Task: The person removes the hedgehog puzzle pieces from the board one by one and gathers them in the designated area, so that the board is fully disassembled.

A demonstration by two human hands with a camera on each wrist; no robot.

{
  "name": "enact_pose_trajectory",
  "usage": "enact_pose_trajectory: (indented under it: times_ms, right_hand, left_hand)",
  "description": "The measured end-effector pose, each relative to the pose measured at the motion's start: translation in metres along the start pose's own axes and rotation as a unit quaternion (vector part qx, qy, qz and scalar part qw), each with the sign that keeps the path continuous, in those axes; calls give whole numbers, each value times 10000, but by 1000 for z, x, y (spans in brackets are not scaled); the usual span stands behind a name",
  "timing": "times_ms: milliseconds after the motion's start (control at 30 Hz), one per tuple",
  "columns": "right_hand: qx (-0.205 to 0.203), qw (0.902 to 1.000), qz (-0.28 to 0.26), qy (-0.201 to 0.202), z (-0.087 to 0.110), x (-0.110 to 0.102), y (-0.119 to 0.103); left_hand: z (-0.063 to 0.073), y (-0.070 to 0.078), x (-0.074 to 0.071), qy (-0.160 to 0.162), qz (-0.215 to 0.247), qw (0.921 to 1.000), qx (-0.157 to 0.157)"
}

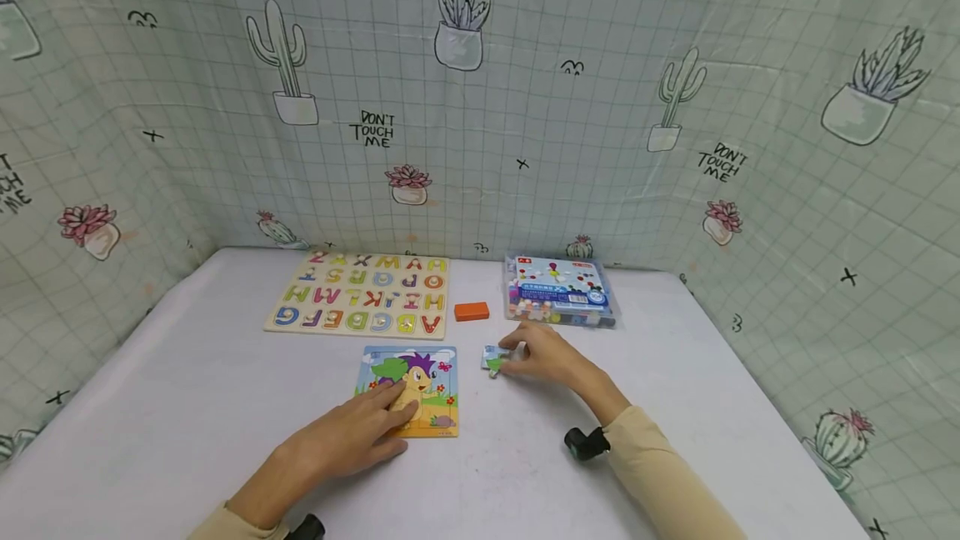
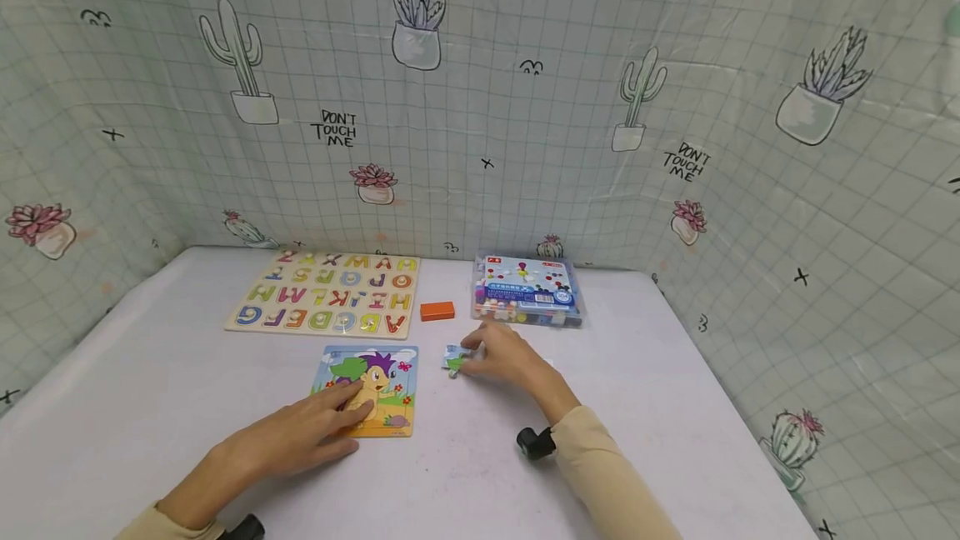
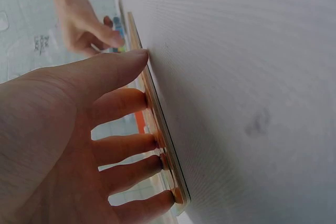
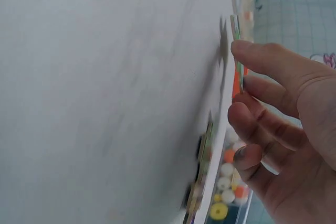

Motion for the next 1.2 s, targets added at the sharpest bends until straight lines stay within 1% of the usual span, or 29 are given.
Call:
enact_pose_trajectory:
  times_ms: [200,300,433,800,1200]
  right_hand:
    - [-84,9999,-71,-22,9,-9,16]
    - [-188,9997,-101,-79,11,-10,20]
    - [-217,9996,-134,-139,10,-10,24]
    - [-84,9995,-209,-203,12,-10,23]
    - [-32,10000,-57,-6,13,-10,19]
  left_hand:
    - [1,0,-1,5,37,10000,-53]
    - [1,0,0,29,52,10000,-31]
    - [2,0,-1,19,72,10000,-41]
    - [1,1,0,44,58,10000,-57]
    - [1,1,-1,-33,93,9999,-50]
Point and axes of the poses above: each hand's wrist, its own z-axis away from the middle knuckle, its own x-axis out of the palm, y = z × x, the point moved 1 cm from there along -z, towards the middle knuckle, and after that the axes turned 13 degrees about -z, right-handed, at the moved point
